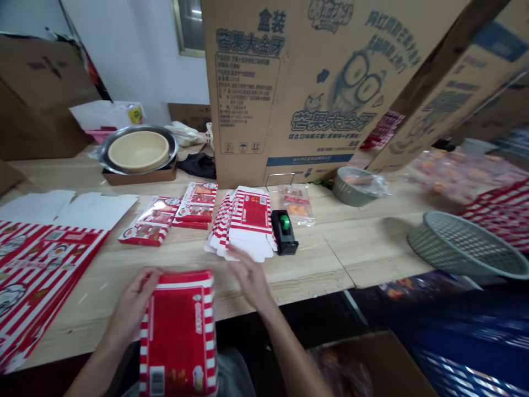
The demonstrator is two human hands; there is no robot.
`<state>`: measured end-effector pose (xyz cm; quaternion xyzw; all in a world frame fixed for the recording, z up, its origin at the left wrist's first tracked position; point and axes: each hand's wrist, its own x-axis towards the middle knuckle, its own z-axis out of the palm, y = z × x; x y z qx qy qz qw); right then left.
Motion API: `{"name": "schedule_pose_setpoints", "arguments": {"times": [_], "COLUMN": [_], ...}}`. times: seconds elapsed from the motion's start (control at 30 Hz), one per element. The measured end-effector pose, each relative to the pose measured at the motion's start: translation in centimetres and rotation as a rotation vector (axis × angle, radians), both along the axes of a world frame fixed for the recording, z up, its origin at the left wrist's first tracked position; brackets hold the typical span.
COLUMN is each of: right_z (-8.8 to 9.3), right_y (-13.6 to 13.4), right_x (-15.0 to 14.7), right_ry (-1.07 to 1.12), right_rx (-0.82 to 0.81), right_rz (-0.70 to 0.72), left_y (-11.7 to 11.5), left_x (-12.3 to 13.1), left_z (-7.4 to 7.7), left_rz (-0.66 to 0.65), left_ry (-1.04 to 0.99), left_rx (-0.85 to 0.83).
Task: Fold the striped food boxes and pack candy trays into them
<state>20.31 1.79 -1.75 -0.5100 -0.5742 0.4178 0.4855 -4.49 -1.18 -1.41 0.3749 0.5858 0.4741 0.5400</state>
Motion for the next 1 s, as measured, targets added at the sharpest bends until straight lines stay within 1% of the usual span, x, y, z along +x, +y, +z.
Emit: {"name": "schedule_pose_setpoints", "arguments": {"times": [0.03,0.07,0.1,0.13,0.2,0.23,0.3,0.4,0.53,0.6,0.7,0.8,0.87,0.93,1.0], "right_z": [-0.4,-0.8,-1.1,-1.4,-2.1,-2.5,-3.4,-5.2,-7.7,-8.5,-8.7,-7.9,-6.7,-4.8,-2.0], "right_y": [1.1,2.1,3.2,4.0,5.2,5.4,5.3,4.1,3.0,2.9,2.8,2.1,1.2,0.1,-1.1], "right_x": [1.9,4.1,6.3,8.4,11.7,12.8,13.9,13.9,12.9,12.6,12.4,11.6,10.1,7.7,4.7], "right_ry": [-0.080,-0.107,-0.115,-0.118,-0.101,-0.085,-0.038,0.034,0.032,-0.007,-0.081,-0.110,-0.102,-0.086,-0.070], "right_rx": [0.030,0.022,-0.001,-0.037,-0.127,-0.166,-0.208,-0.180,-0.110,-0.082,-0.056,-0.061,-0.059,-0.051,-0.064], "right_rz": [-0.272,-0.435,-0.515,-0.554,-0.540,-0.515,-0.473,-0.461,-0.530,-0.594,-0.689,-0.731,-0.696,-0.592,-0.376], "left_y": [0.4,0.8,1.2,1.6,2.3,2.6,2.9,3.1,3.5,3.7,3.8,3.7,3.5,3.5,3.7], "left_x": [-0.7,-1.4,-2.3,-3.0,-4.2,-4.6,-4.8,-4.4,-3.6,-3.0,-2.1,-1.4,-1.0,-0.4,0.4], "left_z": [0.1,0.3,0.5,0.8,1.3,1.5,1.7,1.6,1.3,1.4,1.8,2.3,2.7,3.1,3.3], "left_rz": [0.052,0.084,0.091,0.072,-0.022,-0.081,-0.188,-0.263,-0.302,-0.342,-0.420,-0.474,-0.504,-0.556,-0.632], "left_ry": [-0.014,-0.011,0.017,0.060,0.152,0.189,0.223,0.207,0.175,0.171,0.152,0.175,0.232,0.275,0.293], "left_rx": [0.015,0.033,0.051,0.062,0.071,0.073,0.055,0.017,-0.013,-0.016,0.002,0.053,0.087,0.112,0.139]}}
